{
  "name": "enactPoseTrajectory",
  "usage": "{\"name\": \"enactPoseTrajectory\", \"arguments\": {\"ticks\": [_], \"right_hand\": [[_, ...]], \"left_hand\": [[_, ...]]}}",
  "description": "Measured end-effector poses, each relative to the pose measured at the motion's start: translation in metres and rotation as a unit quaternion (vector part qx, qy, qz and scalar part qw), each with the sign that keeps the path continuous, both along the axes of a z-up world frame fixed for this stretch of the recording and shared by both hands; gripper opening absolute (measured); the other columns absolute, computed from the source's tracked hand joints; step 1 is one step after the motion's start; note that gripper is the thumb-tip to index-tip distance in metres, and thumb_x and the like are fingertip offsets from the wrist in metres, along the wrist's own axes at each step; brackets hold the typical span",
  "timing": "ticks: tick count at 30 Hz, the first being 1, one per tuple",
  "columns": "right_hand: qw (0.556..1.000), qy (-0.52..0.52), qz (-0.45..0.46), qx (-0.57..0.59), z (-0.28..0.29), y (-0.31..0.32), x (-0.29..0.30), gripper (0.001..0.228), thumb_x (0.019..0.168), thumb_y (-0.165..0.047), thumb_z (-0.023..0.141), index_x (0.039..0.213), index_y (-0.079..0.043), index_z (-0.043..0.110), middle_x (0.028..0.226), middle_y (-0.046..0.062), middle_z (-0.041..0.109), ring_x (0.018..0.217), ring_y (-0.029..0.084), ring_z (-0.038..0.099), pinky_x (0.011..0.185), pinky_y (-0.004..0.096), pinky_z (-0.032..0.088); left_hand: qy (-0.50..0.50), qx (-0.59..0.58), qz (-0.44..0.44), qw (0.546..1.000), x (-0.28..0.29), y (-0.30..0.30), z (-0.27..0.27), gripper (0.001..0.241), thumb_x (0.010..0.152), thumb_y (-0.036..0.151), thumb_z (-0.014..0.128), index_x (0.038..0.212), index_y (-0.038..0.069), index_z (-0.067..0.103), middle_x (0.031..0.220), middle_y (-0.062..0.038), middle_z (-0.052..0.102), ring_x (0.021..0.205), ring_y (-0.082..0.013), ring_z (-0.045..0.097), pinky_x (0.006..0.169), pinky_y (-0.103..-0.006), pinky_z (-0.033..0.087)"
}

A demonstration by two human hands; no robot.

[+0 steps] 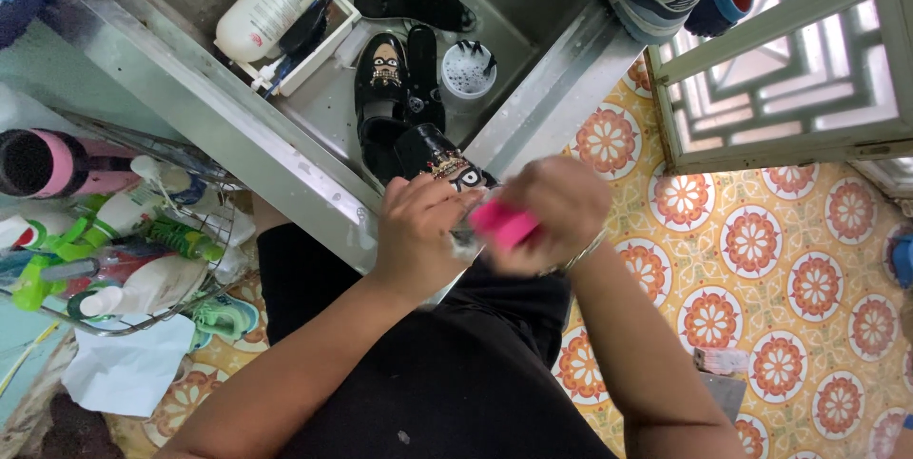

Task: The person scrubs a black shoe with a cartoon face design using a pink brush and soap in a sink. They rinse the shoe under running water, then repeat the scrubbing and rinsing process for the second shoe. Finally, they rinse the insoles of the shoes.

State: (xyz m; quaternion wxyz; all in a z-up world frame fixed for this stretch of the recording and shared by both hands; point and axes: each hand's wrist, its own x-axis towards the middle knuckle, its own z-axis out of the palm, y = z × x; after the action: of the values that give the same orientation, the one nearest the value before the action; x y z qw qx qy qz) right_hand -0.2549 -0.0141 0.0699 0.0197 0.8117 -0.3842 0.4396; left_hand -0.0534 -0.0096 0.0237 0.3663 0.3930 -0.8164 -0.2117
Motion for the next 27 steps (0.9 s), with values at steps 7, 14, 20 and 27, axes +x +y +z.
{"name": "enactPoseTrajectory", "arguments": {"ticks": [7, 14, 20, 27], "right_hand": [[0.999, 0.011, -0.027, 0.013, 0.008, 0.001, 0.014, 0.028, 0.072, -0.033, 0.078, 0.08, -0.007, 0.069, 0.072, 0.007, 0.063, 0.062, 0.022, 0.064, 0.057, 0.035, 0.051], [0.999, -0.015, -0.041, -0.007, -0.006, -0.004, 0.003, 0.024, 0.07, -0.027, 0.077, 0.08, -0.007, 0.068, 0.071, 0.006, 0.062, 0.062, 0.022, 0.065, 0.056, 0.034, 0.05], [0.999, -0.04, -0.02, -0.024, -0.02, -0.004, 0.001, 0.02, 0.071, -0.021, 0.076, 0.08, -0.006, 0.067, 0.074, 0.008, 0.064, 0.065, 0.024, 0.068, 0.059, 0.034, 0.054], [0.995, -0.092, -0.002, -0.028, -0.008, -0.007, 0.039, 0.021, 0.07, -0.021, 0.075, 0.078, -0.004, 0.067, 0.072, 0.009, 0.063, 0.065, 0.025, 0.067, 0.061, 0.035, 0.057]], "left_hand": [[0.018, 0.001, 0.006, 1.0, 0.0, -0.001, 0.009, 0.037, 0.073, 0.03, 0.087, 0.101, 0.007, 0.076, 0.087, -0.002, 0.064, 0.088, -0.0206, 0.061, 0.079, -0.0397, 0.039], [0.01, 0.006, 0.011, 1.0, 0.007, -0.002, 0.009, 0.043, 0.067, 0.029, 0.087, 0.104, 0.01, 0.078, 0.086, 0.001, 0.065, 0.084, -0.0191, 0.062, 0.075, -0.0381, 0.04], [0.004, -0.005, 0.024, 1.0, 0.015, -0.002, 0.019, 0.045, 0.065, 0.029, 0.089, 0.104, 0.01, 0.077, 0.086, 0.0, 0.064, 0.085, -0.0204, 0.062, 0.076, -0.039, 0.041], [-0.012, 0.016, 0.041, 0.999, 0.033, -0.002, 0.017, 0.044, 0.066, 0.02, 0.089, 0.107, 0.011, 0.076, 0.085, 0.002, 0.065, 0.081, -0.0179, 0.066, 0.077, -0.0389, 0.042]]}}
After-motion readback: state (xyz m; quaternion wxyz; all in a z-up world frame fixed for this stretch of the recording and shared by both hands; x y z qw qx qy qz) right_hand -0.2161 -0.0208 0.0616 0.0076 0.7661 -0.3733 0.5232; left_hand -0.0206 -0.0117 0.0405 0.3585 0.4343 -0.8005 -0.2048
